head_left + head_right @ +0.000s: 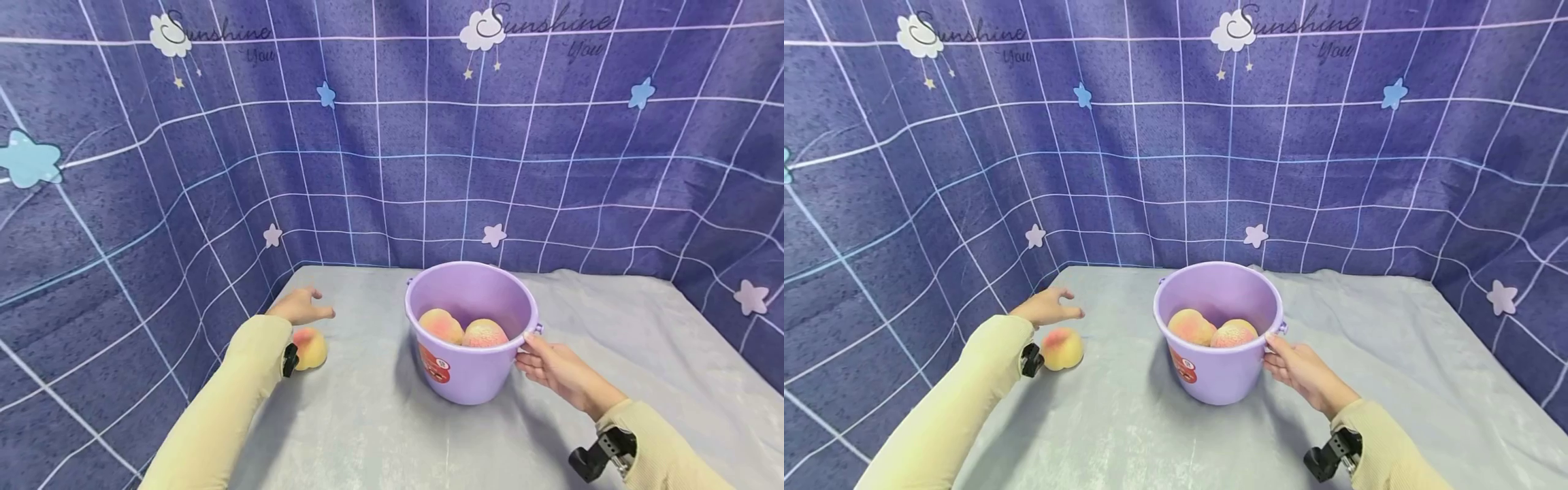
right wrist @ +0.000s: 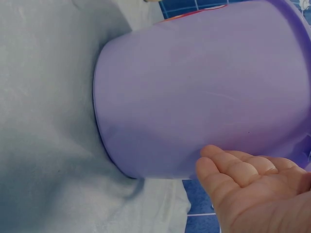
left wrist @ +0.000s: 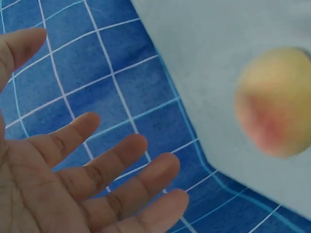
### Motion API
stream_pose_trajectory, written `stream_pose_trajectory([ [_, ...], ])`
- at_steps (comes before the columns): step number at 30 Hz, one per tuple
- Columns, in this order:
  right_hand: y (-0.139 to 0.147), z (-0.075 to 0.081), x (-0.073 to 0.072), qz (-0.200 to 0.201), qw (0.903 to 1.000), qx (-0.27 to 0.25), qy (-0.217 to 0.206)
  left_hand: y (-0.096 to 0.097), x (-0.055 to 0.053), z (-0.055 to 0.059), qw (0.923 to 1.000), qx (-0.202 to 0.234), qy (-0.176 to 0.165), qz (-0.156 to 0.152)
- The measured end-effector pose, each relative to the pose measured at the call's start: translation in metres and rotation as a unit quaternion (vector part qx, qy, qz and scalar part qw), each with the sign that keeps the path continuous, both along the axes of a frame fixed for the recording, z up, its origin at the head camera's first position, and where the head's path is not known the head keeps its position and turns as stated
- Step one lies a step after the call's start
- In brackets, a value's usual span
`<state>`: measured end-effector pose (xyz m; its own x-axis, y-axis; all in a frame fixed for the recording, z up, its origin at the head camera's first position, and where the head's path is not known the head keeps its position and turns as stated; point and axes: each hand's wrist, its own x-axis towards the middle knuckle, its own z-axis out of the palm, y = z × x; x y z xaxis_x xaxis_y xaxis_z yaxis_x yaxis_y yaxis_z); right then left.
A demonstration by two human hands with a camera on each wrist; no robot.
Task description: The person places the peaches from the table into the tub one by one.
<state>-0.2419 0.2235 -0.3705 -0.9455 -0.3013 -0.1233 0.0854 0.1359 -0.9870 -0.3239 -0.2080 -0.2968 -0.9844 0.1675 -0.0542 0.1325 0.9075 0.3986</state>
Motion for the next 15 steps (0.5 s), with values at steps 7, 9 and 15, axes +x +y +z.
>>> stream_pose_trajectory([
  [7,0.0,-0.001,0.001,-0.002,1.0,-0.006,-0.002,-0.003,0.0,-0.019,0.9989,0.022,0.038,0.017],
  [9,0.0,-0.001,0.001,-0.001,1.0,-0.007,-0.001,-0.006,0.0,-0.025,0.9987,0.027,0.036,0.025],
  [15,-0.001,-0.001,0.002,-0.009,0.9999,-0.008,-0.002,-0.012,0.0,-0.048,0.9974,0.05,0.02,0.048],
])
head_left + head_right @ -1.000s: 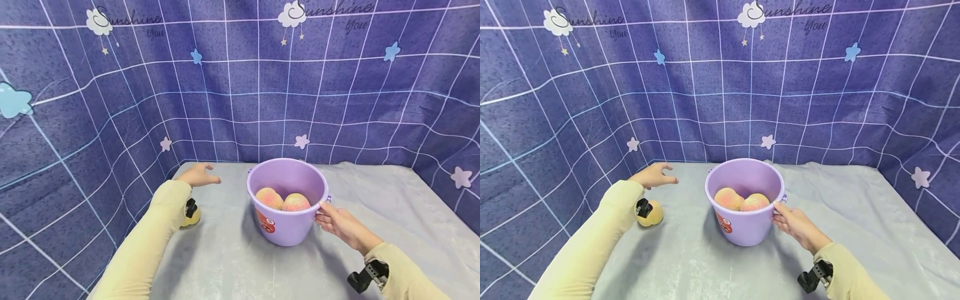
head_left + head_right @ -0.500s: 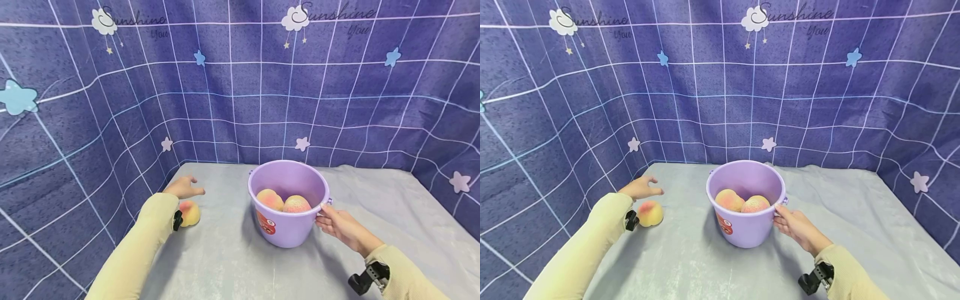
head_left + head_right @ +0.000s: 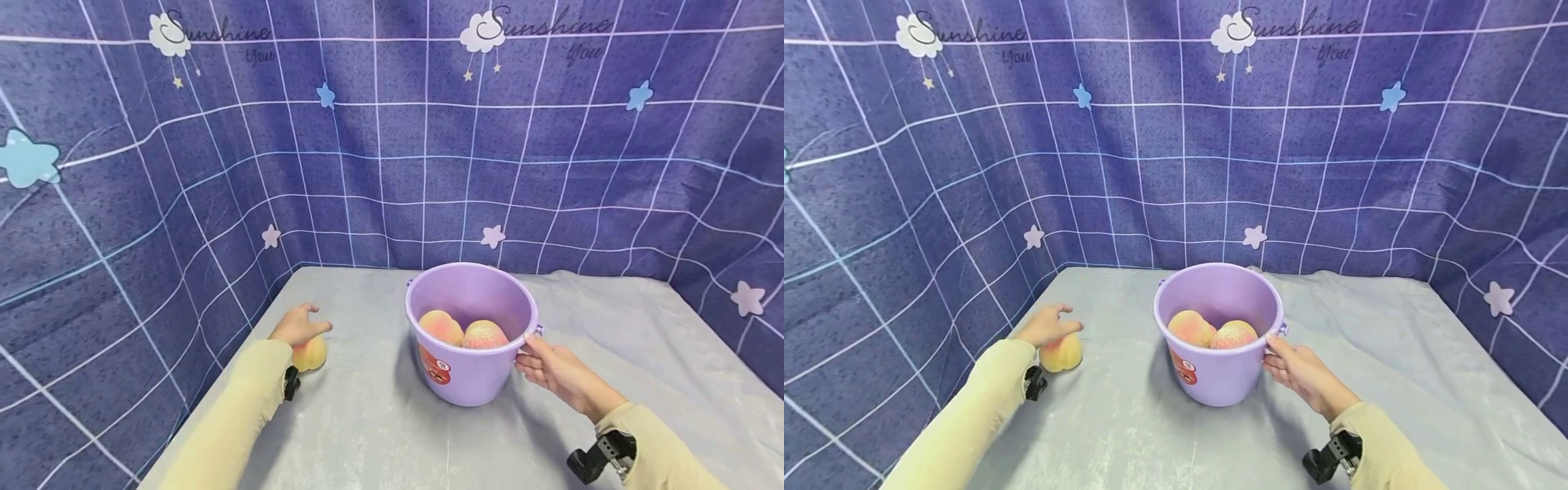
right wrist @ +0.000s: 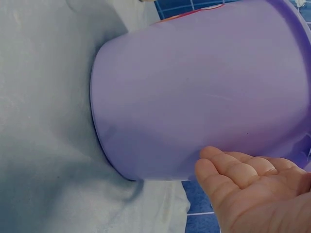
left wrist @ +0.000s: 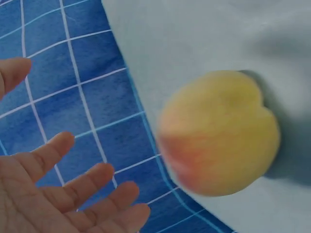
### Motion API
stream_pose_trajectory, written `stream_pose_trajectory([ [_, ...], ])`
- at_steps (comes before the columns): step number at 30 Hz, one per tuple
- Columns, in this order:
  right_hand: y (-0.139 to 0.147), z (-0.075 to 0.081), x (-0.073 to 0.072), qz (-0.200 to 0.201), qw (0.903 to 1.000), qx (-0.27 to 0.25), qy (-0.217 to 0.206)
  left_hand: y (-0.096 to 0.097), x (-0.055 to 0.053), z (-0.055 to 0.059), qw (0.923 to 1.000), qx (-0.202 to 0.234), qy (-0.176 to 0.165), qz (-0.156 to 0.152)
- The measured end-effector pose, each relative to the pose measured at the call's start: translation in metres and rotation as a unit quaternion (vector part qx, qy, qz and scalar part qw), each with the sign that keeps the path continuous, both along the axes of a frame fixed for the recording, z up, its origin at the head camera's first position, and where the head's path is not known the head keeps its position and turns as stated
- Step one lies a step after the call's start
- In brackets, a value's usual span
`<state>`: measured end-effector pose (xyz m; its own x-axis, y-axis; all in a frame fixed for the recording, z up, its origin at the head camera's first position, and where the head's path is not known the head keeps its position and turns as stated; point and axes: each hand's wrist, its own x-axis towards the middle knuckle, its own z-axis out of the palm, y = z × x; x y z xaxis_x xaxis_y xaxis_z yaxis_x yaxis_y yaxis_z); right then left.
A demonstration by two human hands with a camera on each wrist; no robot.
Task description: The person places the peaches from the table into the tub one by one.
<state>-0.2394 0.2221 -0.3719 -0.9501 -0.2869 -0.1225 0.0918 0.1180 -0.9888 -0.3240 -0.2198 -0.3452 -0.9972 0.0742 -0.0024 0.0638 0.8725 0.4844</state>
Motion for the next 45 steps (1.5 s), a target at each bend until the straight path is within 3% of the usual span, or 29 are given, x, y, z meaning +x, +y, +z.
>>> stream_pose_trajectory([
  [6,0.0,-0.001,0.001,-0.007,1.0,0.0,-0.004,-0.006,-0.003,-0.024,0.9991,0.017,-0.027,0.029],
  [11,0.001,-0.002,0.0,-0.007,1.0,0.002,-0.003,-0.008,-0.007,-0.028,0.9982,0.027,-0.028,0.046],
  [16,0.001,-0.002,-0.001,-0.007,1.0,0.0,-0.002,-0.01,-0.013,-0.034,0.9978,-0.001,-0.032,0.058],
  [21,0.002,-0.004,-0.002,-0.011,0.9999,-0.002,-0.004,-0.012,-0.018,-0.05,0.9975,-0.026,-0.024,0.061],
  [26,0.003,-0.004,-0.001,-0.019,0.9997,-0.006,-0.01,-0.011,-0.02,-0.066,0.9973,-0.016,-0.024,0.068],
  [37,0.003,-0.003,-0.004,0.003,1.0,-0.002,-0.001,-0.013,-0.021,-0.073,0.9945,-0.055,-0.013,0.088],
  [42,0.005,-0.003,-0.006,-0.001,1.0,0.004,0.0,-0.01,-0.025,-0.077,0.9951,-0.058,-0.005,0.08],
  [45,0.005,-0.003,-0.006,0.0,1.0,0.005,-0.001,-0.011,-0.022,-0.075,0.9953,-0.059,-0.005,0.076],
])
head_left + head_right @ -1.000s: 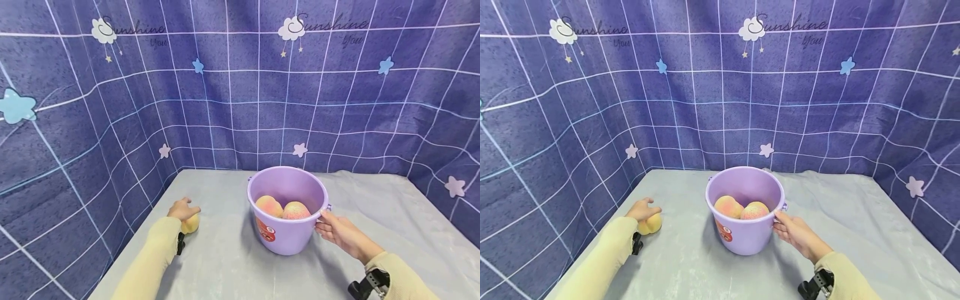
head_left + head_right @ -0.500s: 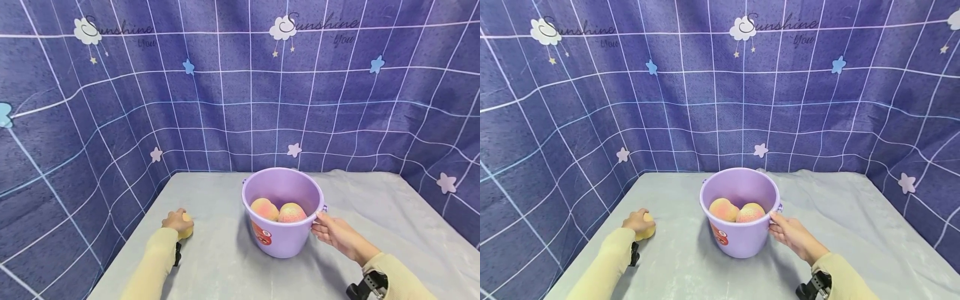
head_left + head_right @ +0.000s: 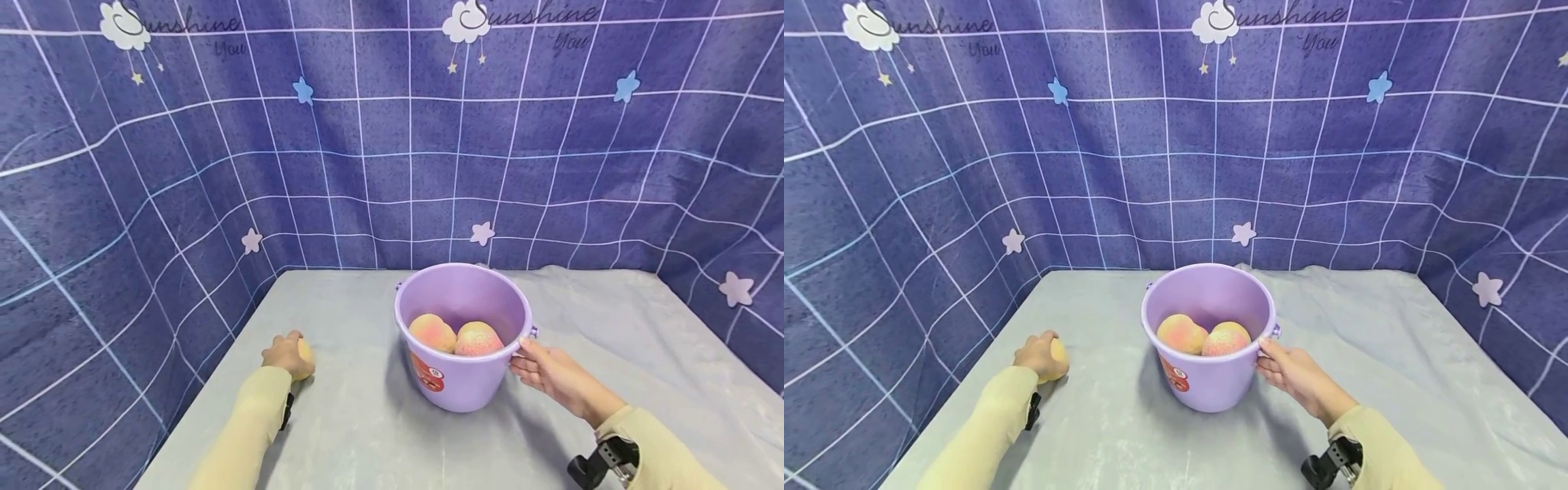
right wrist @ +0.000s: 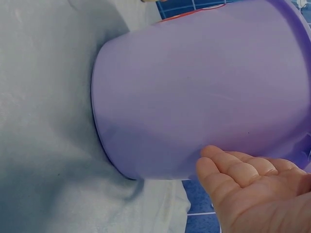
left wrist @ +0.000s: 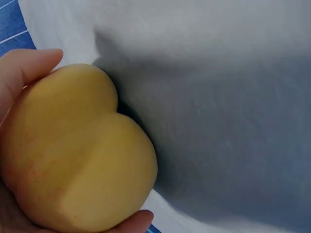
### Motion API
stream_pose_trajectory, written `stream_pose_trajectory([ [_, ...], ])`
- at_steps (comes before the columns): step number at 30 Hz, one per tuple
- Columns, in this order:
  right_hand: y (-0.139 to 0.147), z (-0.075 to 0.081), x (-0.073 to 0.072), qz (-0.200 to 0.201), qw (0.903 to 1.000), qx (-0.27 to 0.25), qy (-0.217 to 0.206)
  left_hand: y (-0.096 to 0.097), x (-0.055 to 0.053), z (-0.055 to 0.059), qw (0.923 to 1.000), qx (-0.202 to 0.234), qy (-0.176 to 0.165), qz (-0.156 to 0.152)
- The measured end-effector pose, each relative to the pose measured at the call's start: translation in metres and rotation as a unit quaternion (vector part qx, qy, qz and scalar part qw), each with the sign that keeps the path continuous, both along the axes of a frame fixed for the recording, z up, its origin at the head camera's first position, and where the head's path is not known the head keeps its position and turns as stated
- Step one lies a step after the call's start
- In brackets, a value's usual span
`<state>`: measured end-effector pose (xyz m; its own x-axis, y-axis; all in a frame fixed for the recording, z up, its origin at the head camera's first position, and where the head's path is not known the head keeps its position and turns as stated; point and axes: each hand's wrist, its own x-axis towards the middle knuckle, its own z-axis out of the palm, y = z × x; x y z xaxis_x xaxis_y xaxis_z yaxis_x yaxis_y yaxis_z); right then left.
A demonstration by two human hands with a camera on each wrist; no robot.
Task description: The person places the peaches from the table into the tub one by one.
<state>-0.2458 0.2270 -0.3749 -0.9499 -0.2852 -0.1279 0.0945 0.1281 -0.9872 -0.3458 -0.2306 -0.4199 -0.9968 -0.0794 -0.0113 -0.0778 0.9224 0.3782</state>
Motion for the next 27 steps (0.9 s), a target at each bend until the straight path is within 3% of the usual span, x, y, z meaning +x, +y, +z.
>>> stream_pose_trajectory([
  [5,0.0,0.002,0.001,0.0,1.0,-0.004,0.004,0.002,0.004,0.005,1.0,-0.002,0.009,-0.003],
  [15,0.0,0.0,0.003,0.001,1.0,-0.009,0.002,-0.006,0.007,-0.008,0.9997,0.008,0.022,-0.01],
  [27,0.001,-0.001,0.001,0.009,0.9999,-0.005,0.006,-0.004,0.005,0.016,0.9995,0.017,0.024,-0.01],
])
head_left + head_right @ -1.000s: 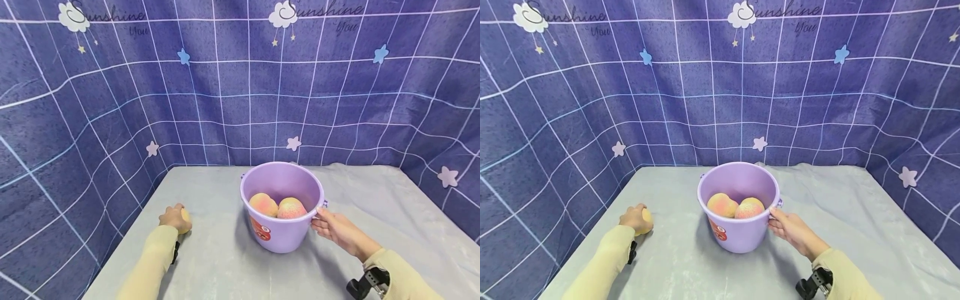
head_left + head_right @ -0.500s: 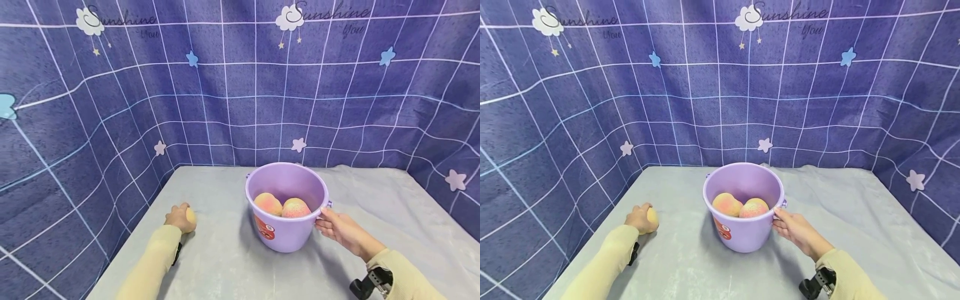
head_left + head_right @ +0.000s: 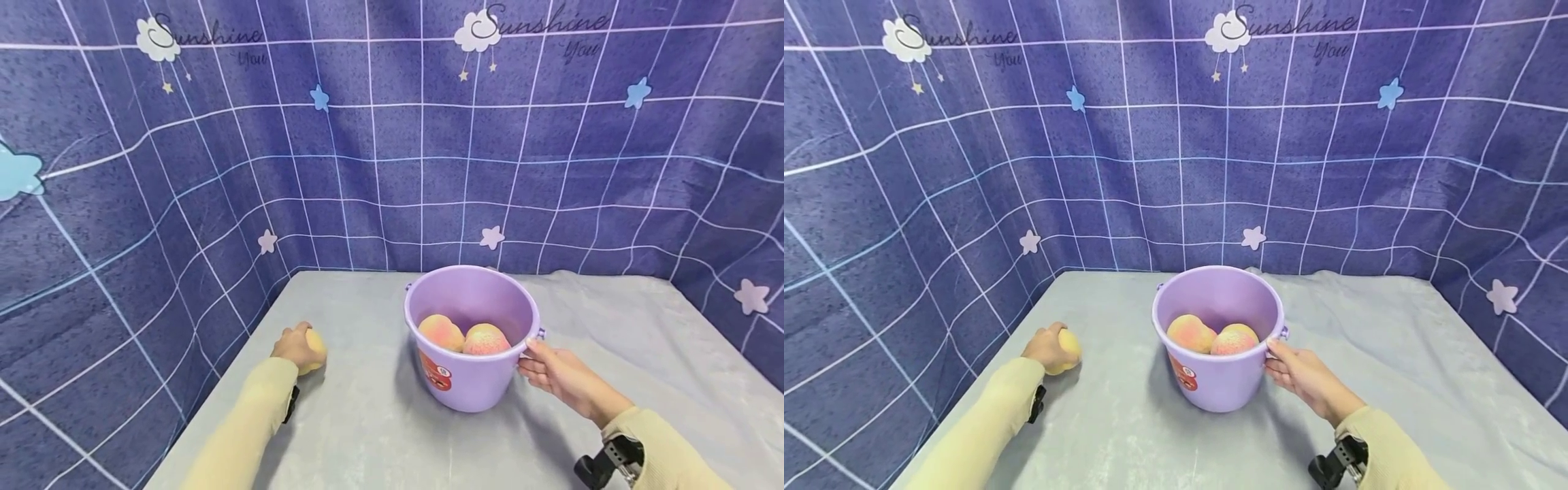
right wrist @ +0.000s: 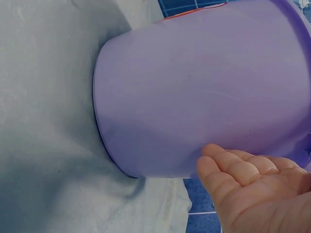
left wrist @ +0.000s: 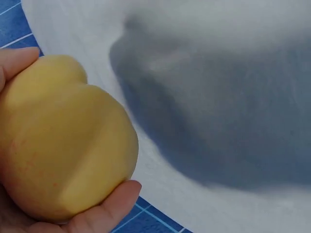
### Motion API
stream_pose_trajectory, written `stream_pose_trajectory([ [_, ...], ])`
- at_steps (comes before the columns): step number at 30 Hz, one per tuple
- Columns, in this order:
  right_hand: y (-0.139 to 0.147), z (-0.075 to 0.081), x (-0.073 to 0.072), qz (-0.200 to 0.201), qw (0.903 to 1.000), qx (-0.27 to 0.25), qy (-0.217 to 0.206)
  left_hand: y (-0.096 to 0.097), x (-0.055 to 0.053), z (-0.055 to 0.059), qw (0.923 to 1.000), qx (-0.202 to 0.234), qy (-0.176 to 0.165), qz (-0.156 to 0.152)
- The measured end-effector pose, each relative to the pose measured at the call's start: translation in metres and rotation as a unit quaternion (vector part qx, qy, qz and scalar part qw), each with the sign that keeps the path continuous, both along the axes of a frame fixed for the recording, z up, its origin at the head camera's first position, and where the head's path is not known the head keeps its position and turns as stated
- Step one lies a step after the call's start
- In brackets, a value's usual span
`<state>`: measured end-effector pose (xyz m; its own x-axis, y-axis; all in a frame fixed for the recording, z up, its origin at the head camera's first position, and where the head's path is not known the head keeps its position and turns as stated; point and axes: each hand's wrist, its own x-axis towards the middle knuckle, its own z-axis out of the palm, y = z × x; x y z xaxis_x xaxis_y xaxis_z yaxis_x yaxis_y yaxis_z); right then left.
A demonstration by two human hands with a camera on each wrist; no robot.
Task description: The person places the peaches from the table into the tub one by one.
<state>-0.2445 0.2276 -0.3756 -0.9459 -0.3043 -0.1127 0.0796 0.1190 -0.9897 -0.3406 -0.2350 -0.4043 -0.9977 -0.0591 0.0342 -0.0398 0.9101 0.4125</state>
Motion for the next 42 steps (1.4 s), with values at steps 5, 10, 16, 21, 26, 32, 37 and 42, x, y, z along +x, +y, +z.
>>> stream_pose_trajectory([
  [5,0.0,0.0,0.0,0.007,1.0,0.001,0.0,0.003,0.002,0.008,0.9999,0.011,0.005,0.005],
  [10,0.001,0.0,0.0,0.01,0.9999,0.005,0.002,0.007,0.005,0.019,0.9996,0.019,0.018,-0.005],
  [16,0.002,0.001,-0.001,0.007,0.9999,0.005,0.005,0.01,-0.001,0.04,0.9988,0.018,0.044,-0.013],
  [21,0.001,0.002,-0.002,0.01,0.9999,0.003,0.008,0.01,-0.004,0.062,0.9979,0.003,0.057,-0.028],
  [26,0.001,0.002,-0.001,0.008,0.9999,0.004,0.005,0.015,-0.001,0.076,0.9969,-0.005,0.065,-0.044],
  [32,0.0,0.004,-0.001,0.007,0.9999,0.006,0.005,0.023,0.003,0.08,0.9966,0.01,0.061,-0.053],
  [37,-0.001,0.005,0.0,0.004,1.0,0.004,0.005,0.029,0.006,0.083,0.9964,0.027,0.055,-0.059],
  [42,-0.001,0.003,0.0,0.001,1.0,0.0,0.001,0.034,0.007,0.088,0.9949,0.037,0.061,-0.071],
])
